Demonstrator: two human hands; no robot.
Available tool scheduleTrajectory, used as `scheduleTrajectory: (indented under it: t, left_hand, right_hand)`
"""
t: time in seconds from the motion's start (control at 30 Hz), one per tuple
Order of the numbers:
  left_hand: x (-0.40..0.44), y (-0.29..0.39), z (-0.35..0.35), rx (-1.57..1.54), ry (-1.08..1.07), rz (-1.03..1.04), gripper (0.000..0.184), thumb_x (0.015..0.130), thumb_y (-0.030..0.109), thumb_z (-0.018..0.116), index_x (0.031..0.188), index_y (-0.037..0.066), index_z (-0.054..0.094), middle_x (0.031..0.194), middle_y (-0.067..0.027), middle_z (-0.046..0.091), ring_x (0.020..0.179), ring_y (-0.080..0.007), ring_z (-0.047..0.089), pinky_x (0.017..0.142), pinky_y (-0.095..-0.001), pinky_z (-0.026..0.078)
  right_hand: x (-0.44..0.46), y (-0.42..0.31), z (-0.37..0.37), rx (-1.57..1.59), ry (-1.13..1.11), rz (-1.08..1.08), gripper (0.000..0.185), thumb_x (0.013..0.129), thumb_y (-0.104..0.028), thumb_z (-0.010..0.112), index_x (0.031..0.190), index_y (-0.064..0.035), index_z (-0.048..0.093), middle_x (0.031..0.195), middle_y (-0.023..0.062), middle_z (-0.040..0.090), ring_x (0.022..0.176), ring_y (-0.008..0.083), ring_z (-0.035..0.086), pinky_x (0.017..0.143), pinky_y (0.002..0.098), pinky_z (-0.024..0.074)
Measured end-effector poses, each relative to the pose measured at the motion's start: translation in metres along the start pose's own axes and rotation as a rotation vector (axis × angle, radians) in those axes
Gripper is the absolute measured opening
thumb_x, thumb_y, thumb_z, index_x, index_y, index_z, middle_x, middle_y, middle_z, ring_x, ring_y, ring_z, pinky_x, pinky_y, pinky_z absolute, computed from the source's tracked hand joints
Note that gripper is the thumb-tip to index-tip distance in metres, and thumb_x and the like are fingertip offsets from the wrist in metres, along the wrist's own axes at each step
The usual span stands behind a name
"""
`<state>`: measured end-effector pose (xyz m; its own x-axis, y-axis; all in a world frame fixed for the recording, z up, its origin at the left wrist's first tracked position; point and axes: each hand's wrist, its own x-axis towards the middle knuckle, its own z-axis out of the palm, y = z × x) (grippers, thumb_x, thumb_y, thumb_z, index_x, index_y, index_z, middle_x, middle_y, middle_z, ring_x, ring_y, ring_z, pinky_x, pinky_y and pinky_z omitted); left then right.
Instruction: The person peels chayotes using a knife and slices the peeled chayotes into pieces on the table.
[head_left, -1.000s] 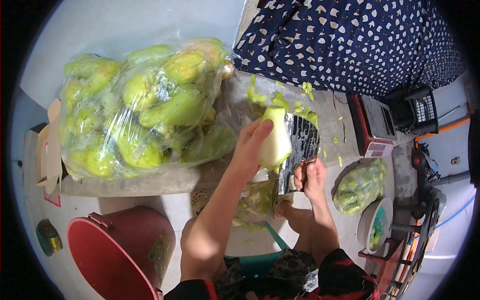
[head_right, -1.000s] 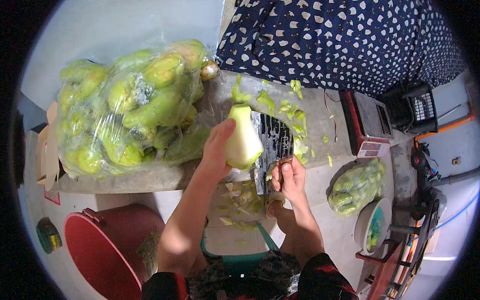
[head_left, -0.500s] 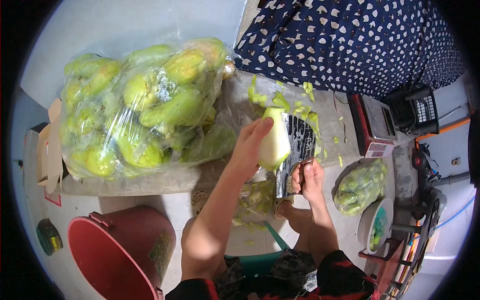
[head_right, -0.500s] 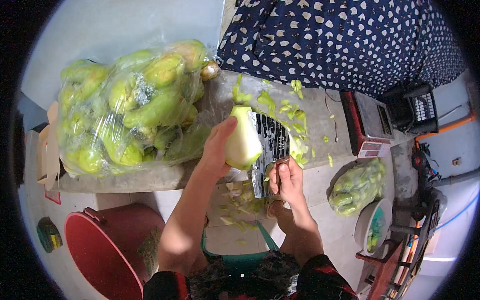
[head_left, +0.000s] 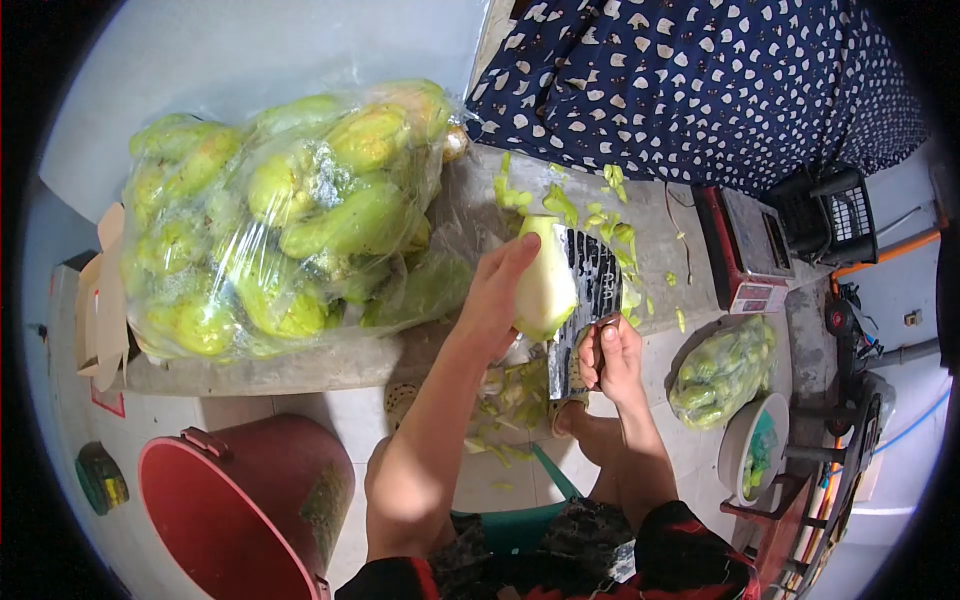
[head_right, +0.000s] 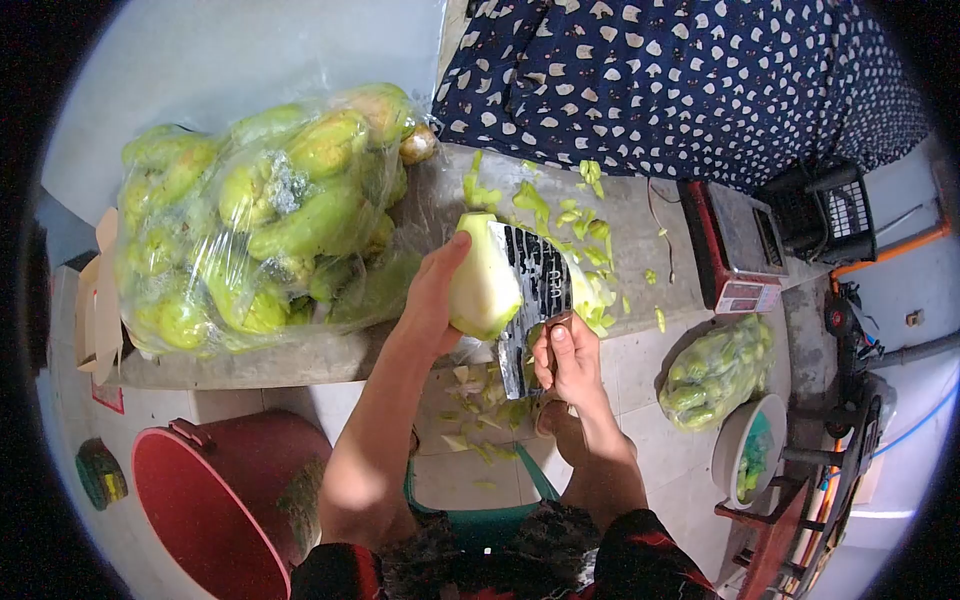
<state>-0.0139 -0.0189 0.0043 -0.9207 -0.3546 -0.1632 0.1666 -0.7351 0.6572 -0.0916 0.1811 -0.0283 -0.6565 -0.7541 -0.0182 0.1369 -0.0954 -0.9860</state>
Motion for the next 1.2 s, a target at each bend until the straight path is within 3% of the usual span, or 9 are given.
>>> scheduleTrajectory:
  t: [0.5,0.87,0.97,1.03,1.1,1.17,1.2]
  left_hand:
    - [0.001,-0.004,0.001,0.053,0.029,0.082,0.044,0.095,0.042,0.058,0.111,0.001,0.062,0.094,-0.0085,0.067,0.081,-0.0186,0.067,0.072,-0.0343,0.055]
    - [0.004,-0.007,0.007,-0.270,0.129,0.068,0.052,0.095,0.051,0.054,0.124,0.007,0.056,0.108,-0.0073,0.064,0.097,-0.0211,0.065,0.084,-0.0402,0.055]
    - [-0.003,0.006,0.006,-0.138,0.143,0.034,0.055,0.097,0.054,0.050,0.128,0.009,0.055,0.110,-0.0067,0.064,0.100,-0.0222,0.064,0.085,-0.0422,0.054]
    - [-0.002,0.015,0.000,-0.234,0.143,0.084,0.057,0.097,0.056,0.047,0.129,0.010,0.054,0.110,-0.0067,0.064,0.100,-0.0231,0.064,0.085,-0.0436,0.054]
    - [-0.003,0.016,-0.002,-0.332,0.145,0.137,0.058,0.098,0.058,0.045,0.130,0.011,0.054,0.111,-0.0066,0.064,0.101,-0.0240,0.064,0.085,-0.0451,0.054]
    - [-0.002,0.012,0.003,-0.438,0.111,0.271,0.060,0.096,0.060,0.048,0.130,0.010,0.051,0.116,-0.0079,0.059,0.107,-0.0241,0.060,0.090,-0.0450,0.053]
    - [0.001,0.006,0.002,-0.416,0.087,0.320,0.061,0.096,0.060,0.048,0.130,0.009,0.050,0.118,-0.0075,0.059,0.109,-0.0231,0.059,0.092,-0.0431,0.052]
  right_hand:
    - [0.001,0.002,0.002,0.011,0.022,0.013,0.035,0.102,-0.040,0.050,0.096,-0.0058,0.046,0.065,0.0051,0.049,0.040,0.0096,0.041,0.035,0.0239,0.0337]
    - [0.009,-0.014,-0.005,0.164,-0.018,0.069,0.027,0.101,-0.032,0.055,0.100,-0.0062,0.047,0.067,0.0067,0.051,0.042,0.0127,0.043,0.037,0.0270,0.0374]
    - [0.006,-0.018,-0.018,0.120,-0.067,0.031,0.026,0.101,-0.031,0.055,0.100,-0.0062,0.047,0.069,0.0072,0.052,0.043,0.0129,0.044,0.037,0.0273,0.0378]
    - [0.002,-0.025,-0.022,0.177,0.069,0.004,0.024,0.101,-0.027,0.056,0.100,-0.0050,0.046,0.070,0.0072,0.053,0.045,0.0135,0.048,0.040,0.0271,0.0399]
    - [-0.001,-0.034,-0.016,-0.181,0.138,-0.187,0.020,0.099,-0.019,0.060,0.095,-0.0041,0.047,0.066,0.0034,0.054,0.046,0.0130,0.051,0.042,0.0263,0.0402]
    - [-0.012,-0.017,-0.006,-0.547,0.270,-0.238,0.019,0.093,-0.012,0.066,0.092,-0.0040,0.049,0.060,-0.0009,0.054,0.046,0.0118,0.052,0.044,0.0261,0.0395]
    - [-0.016,-0.026,0.012,-0.792,0.249,-0.331,0.019,0.088,-0.009,0.070,0.094,-0.0047,0.053,0.058,0.0006,0.056,0.046,0.0126,0.054,0.044,0.0267,0.0383]
